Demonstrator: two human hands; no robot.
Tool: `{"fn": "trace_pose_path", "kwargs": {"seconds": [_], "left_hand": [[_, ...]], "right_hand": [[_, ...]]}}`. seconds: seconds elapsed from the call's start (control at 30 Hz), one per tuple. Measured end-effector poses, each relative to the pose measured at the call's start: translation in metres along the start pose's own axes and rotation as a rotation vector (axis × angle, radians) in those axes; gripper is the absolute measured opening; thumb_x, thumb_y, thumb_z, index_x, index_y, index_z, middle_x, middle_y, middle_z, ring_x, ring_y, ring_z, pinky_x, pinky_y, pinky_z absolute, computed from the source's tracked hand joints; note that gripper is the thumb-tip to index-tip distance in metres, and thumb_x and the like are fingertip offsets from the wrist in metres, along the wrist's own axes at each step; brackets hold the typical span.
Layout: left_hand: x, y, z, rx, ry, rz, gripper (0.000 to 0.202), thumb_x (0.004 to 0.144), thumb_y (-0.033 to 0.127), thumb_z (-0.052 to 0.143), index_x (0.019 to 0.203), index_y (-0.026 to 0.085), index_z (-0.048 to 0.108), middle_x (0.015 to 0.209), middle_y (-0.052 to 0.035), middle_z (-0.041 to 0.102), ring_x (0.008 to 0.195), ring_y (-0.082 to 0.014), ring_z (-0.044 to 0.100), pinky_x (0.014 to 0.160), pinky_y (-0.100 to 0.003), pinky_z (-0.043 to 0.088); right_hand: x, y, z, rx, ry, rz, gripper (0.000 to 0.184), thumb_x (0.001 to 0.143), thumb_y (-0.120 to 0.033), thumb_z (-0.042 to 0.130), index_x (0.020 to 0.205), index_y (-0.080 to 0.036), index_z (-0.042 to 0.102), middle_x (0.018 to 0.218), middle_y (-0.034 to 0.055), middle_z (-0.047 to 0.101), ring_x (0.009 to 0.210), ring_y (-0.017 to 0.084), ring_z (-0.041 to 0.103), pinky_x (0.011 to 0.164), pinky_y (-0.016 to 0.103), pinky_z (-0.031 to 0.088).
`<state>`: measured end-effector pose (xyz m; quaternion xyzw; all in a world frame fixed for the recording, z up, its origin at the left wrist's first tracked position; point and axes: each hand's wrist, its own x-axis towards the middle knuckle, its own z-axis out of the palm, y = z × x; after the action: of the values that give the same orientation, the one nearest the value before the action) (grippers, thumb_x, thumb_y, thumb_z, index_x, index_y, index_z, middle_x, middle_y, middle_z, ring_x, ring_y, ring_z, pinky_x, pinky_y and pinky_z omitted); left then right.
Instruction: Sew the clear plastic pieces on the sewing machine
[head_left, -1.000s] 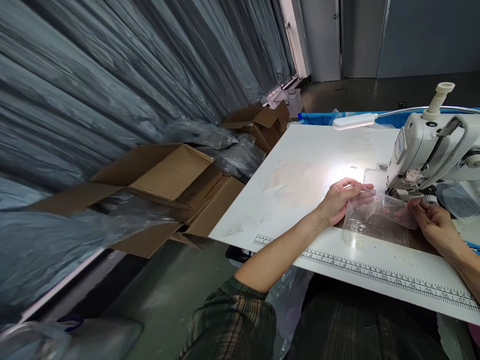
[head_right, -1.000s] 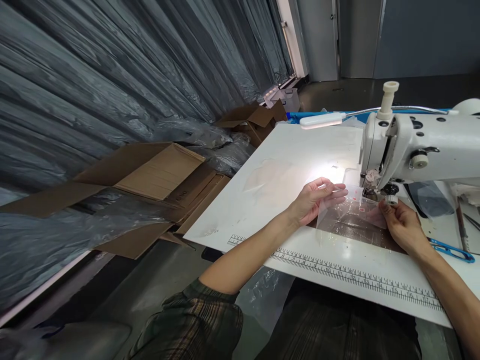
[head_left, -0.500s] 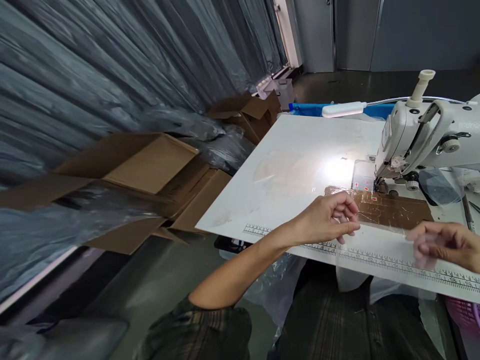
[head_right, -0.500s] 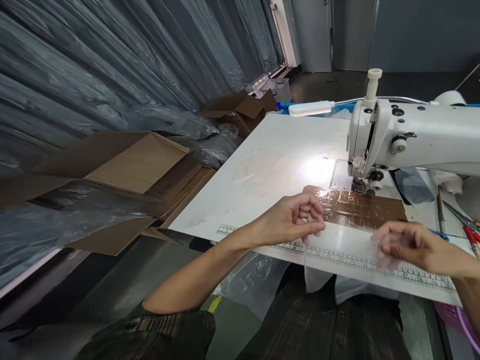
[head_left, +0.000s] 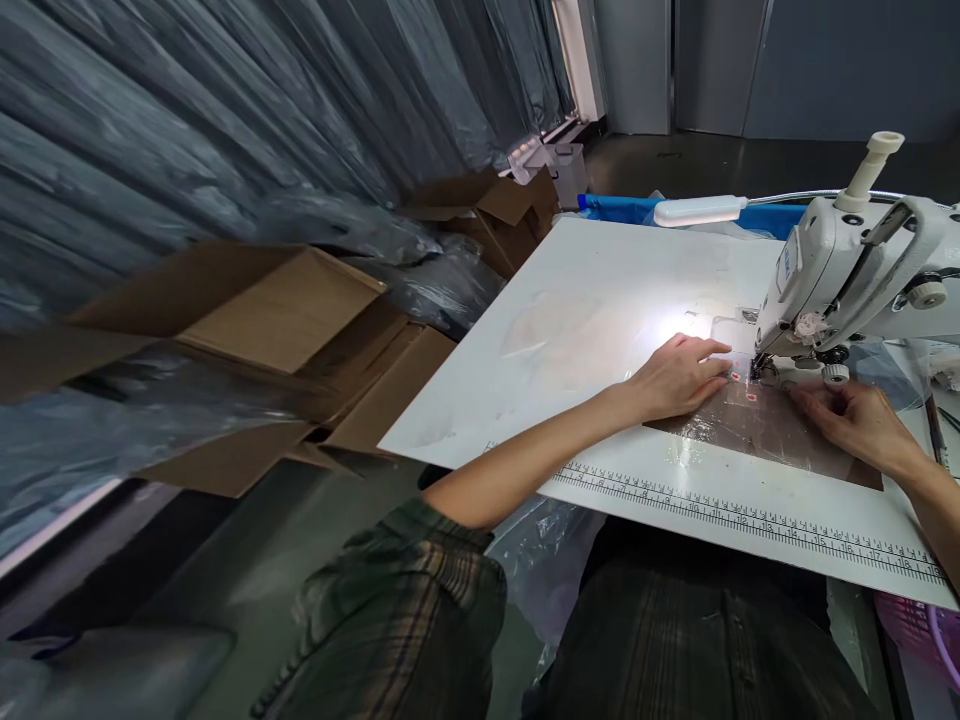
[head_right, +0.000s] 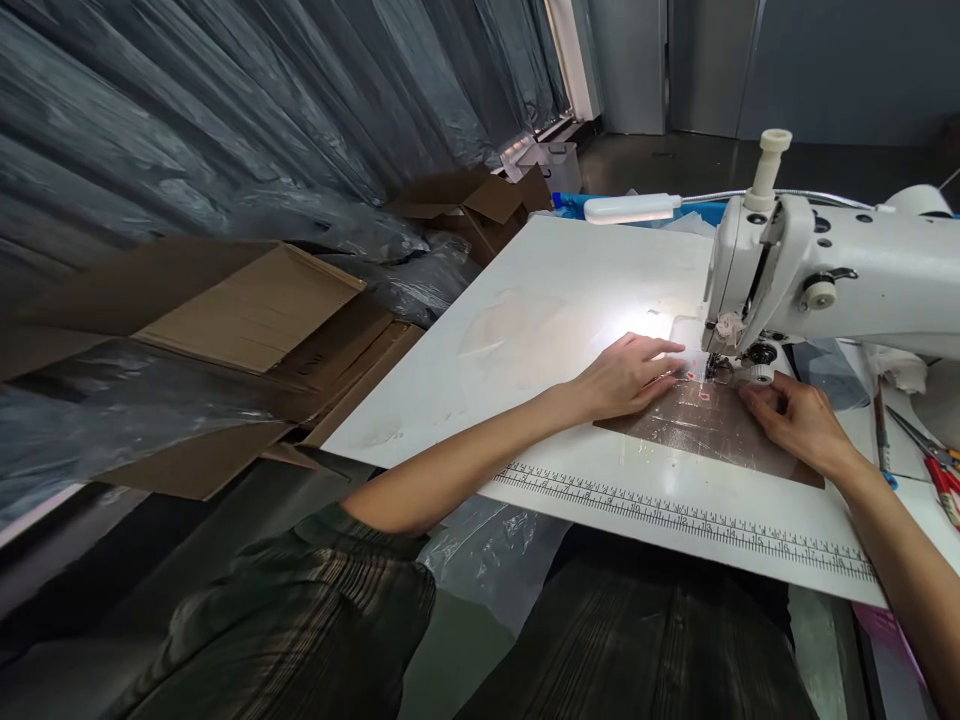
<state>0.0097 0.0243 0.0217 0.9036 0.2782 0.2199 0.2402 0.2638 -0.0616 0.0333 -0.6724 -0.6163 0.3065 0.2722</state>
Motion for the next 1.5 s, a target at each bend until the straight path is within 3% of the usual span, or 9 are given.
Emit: {"fn": "trace_pose_path", "kwargs": {"seconds": [0.1,0.23,0.5,0.93,1.07,1.2,1.33,1.43,1.5], "left_hand": [[0.020,-0.011,0.001,-0.046,-0.068,0.037,0.028,0.093,0.027,0.053,0.116,0.022,0.068,0.144,-0.0098,0.058,0.130,-0.0289,0.053,0.111,-0.044,0.030],[0.042,-0.026,0.008,-0.089,-0.143,0.132,0.036,0.092,0.028,0.053,0.124,0.019,0.068,0.145,-0.0117,0.058,0.141,-0.0310,0.046,0.117,-0.045,0.024],[0.042,-0.030,0.011,0.263,-0.293,0.107,0.053,0.102,0.030,0.029,0.151,0.015,0.043,0.158,-0.0086,0.043,0.152,-0.0231,0.029,0.123,-0.040,0.020],[0.041,-0.031,0.012,0.344,-0.297,0.126,0.054,0.105,0.032,0.024,0.154,0.013,0.037,0.161,-0.0084,0.037,0.154,-0.0244,0.024,0.126,-0.042,0.017],[0.041,-0.035,0.015,0.328,-0.261,0.155,0.051,0.104,0.030,0.028,0.151,0.015,0.041,0.162,-0.0093,0.036,0.153,-0.0263,0.027,0.125,-0.046,0.020],[0.040,-0.036,0.010,0.290,-0.090,0.183,0.044,0.102,0.026,0.038,0.144,0.018,0.048,0.161,-0.0138,0.036,0.145,-0.0306,0.041,0.116,-0.052,0.035],[0.025,-0.025,-0.004,0.214,0.054,0.209,0.031,0.100,0.023,0.045,0.124,0.016,0.063,0.133,-0.0154,0.064,0.118,-0.0257,0.063,0.095,-0.044,0.053],[0.004,-0.008,-0.008,0.081,-0.058,0.309,0.026,0.100,0.025,0.047,0.101,0.013,0.070,0.099,-0.0108,0.073,0.089,-0.0175,0.069,0.076,-0.031,0.058],[-0.011,0.002,-0.005,0.030,-0.175,0.394,0.026,0.099,0.028,0.050,0.093,0.014,0.072,0.094,-0.0096,0.074,0.083,-0.0157,0.068,0.070,-0.029,0.056]], "right_hand": [[-0.006,0.002,0.005,-0.056,0.049,-0.018,0.045,0.075,-0.063,0.058,0.088,-0.022,0.069,0.062,0.0020,0.062,0.050,0.015,0.042,0.048,0.031,0.033],[-0.010,0.008,0.010,-0.062,0.046,-0.102,0.038,0.076,-0.056,0.059,0.087,-0.021,0.068,0.062,0.0005,0.063,0.048,0.014,0.045,0.048,0.029,0.036],[-0.009,0.017,0.008,-0.045,0.073,-0.208,0.032,0.077,-0.049,0.065,0.086,-0.019,0.070,0.058,0.0010,0.064,0.046,0.013,0.049,0.042,0.025,0.039],[-0.007,0.015,0.004,-0.063,0.054,-0.179,0.037,0.076,-0.052,0.064,0.087,-0.018,0.070,0.059,0.0017,0.064,0.049,0.014,0.051,0.043,0.025,0.041],[-0.008,0.012,-0.002,-0.094,0.022,-0.164,0.040,0.075,-0.053,0.063,0.089,-0.017,0.070,0.058,0.0007,0.061,0.046,0.012,0.045,0.043,0.026,0.037],[-0.010,0.004,-0.006,-0.102,-0.056,-0.142,0.039,0.070,-0.050,0.064,0.088,-0.016,0.070,0.055,-0.0015,0.054,0.050,0.013,0.045,0.047,0.028,0.037],[-0.011,-0.005,-0.008,0.020,-0.125,-0.091,0.038,0.069,-0.050,0.064,0.086,-0.016,0.070,0.056,-0.0032,0.047,0.051,0.011,0.039,0.046,0.027,0.030],[-0.013,-0.018,-0.006,0.202,-0.228,0.012,0.043,0.068,-0.056,0.070,0.085,-0.016,0.068,0.058,-0.0031,0.048,0.050,0.010,0.038,0.045,0.025,0.028],[-0.014,-0.027,-0.001,0.325,-0.271,0.075,0.048,0.064,-0.058,0.076,0.087,-0.016,0.067,0.066,0.0002,0.057,0.053,0.011,0.045,0.047,0.025,0.034]]}}
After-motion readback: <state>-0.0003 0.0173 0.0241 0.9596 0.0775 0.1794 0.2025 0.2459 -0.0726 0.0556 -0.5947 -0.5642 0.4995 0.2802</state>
